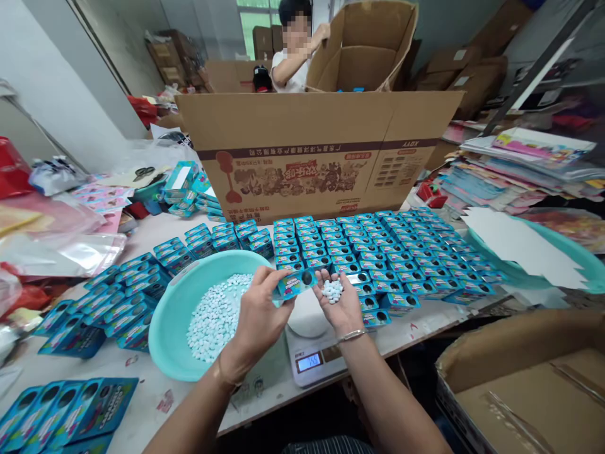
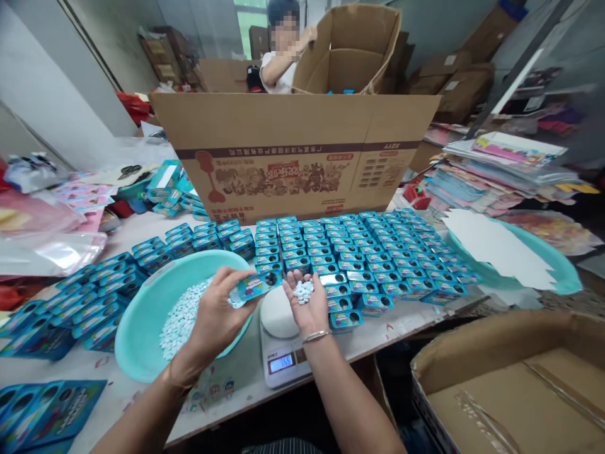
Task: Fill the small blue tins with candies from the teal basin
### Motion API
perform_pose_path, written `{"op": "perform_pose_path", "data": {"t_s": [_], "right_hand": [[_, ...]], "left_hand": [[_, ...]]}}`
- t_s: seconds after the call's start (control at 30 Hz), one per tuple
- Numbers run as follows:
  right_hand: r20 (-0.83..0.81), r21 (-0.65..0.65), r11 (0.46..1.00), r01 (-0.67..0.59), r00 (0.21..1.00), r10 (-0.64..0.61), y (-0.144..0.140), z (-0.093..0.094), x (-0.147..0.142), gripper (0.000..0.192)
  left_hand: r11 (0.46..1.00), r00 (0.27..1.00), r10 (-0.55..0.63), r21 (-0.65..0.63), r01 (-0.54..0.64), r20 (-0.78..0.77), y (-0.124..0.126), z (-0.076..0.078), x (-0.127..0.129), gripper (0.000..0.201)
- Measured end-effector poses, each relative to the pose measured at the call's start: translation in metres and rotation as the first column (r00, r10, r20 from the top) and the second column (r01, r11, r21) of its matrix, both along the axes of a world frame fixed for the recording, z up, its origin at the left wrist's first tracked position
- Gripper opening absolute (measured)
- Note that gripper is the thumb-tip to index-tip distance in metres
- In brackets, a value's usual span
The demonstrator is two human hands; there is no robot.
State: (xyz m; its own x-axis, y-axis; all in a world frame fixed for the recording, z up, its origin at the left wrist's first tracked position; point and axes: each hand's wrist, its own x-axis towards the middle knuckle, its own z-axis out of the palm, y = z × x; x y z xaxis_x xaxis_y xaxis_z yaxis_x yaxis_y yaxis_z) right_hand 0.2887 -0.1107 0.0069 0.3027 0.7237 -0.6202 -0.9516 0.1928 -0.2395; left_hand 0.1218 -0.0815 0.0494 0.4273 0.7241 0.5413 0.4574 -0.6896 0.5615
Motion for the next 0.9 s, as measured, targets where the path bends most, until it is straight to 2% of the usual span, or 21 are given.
{"op": "perform_pose_path", "data": {"t_s": [0.1, 0.2, 0.27, 0.33, 0.43, 0.53, 0.6, 0.67, 0.77, 0.83, 0.9], "right_hand": [[-0.053, 0.08, 0.993, -0.087, 0.994, 0.091, 0.013, 0.006, -0.023, 0.037], [-0.088, 0.15, 0.975, -0.162, 0.98, 0.177, 0.028, 0.009, -0.053, 0.036], [-0.121, 0.172, 0.967, -0.187, 0.97, 0.209, 0.035, 0.009, -0.072, 0.034], [-0.137, 0.176, 0.961, -0.214, 0.961, 0.24, 0.04, 0.009, -0.087, 0.033], [-0.135, 0.136, 0.952, -0.273, 0.947, 0.291, 0.042, 0.015, -0.099, 0.034], [-0.129, 0.086, 0.941, -0.326, 0.933, 0.335, 0.038, 0.022, -0.099, 0.035], [-0.109, 0.066, 0.941, -0.331, 0.935, 0.336, 0.036, 0.023, -0.095, 0.034], [-0.079, 0.065, 0.951, -0.303, 0.948, 0.308, 0.036, 0.02, -0.088, 0.032], [-0.037, 0.057, 0.943, -0.327, 0.944, 0.329, 0.043, 0.014, -0.081, 0.032], [-0.011, 0.039, 0.939, -0.341, 0.94, 0.342, 0.046, 0.014, -0.082, 0.032], [0.012, 0.018, 0.937, -0.349, 0.937, 0.349, 0.046, 0.015, -0.087, 0.032]], "left_hand": [[0.991, 0.992, 0.082, 0.116, -0.071, -0.1, 0.007, 0.017, -0.015, 0.036], [0.983, 0.942, 0.154, 0.141, -0.116, -0.299, 0.016, 0.013, -0.031, 0.036], [0.979, 0.925, 0.187, 0.135, -0.15, -0.331, 0.02, 0.008, -0.042, 0.036], [0.972, 0.928, 0.223, 0.133, -0.191, -0.299, 0.022, 0.005, -0.054, 0.035], [0.966, 0.943, 0.255, 0.107, -0.236, -0.215, 0.019, 0.01, -0.071, 0.032], [0.954, 0.953, 0.299, 0.04, -0.298, -0.045, 0.008, 0.015, -0.094, 0.027], [0.921, 0.918, 0.389, -0.026, -0.388, 0.073, -0.001, 0.012, -0.117, 0.027], [0.839, 0.829, 0.545, -0.089, -0.537, 0.129, -0.011, 0.005, -0.148, 0.033], [0.626, 0.621, 0.78, -0.139, -0.767, 0.084, -0.019, -0.004, -0.202, 0.04], [0.505, 0.508, 0.861, -0.145, -0.851, 0.015, -0.016, -0.004, -0.239, 0.041], [0.421, 0.434, 0.898, -0.142, -0.896, -0.079, -0.004, -0.001, -0.271, 0.044]]}}
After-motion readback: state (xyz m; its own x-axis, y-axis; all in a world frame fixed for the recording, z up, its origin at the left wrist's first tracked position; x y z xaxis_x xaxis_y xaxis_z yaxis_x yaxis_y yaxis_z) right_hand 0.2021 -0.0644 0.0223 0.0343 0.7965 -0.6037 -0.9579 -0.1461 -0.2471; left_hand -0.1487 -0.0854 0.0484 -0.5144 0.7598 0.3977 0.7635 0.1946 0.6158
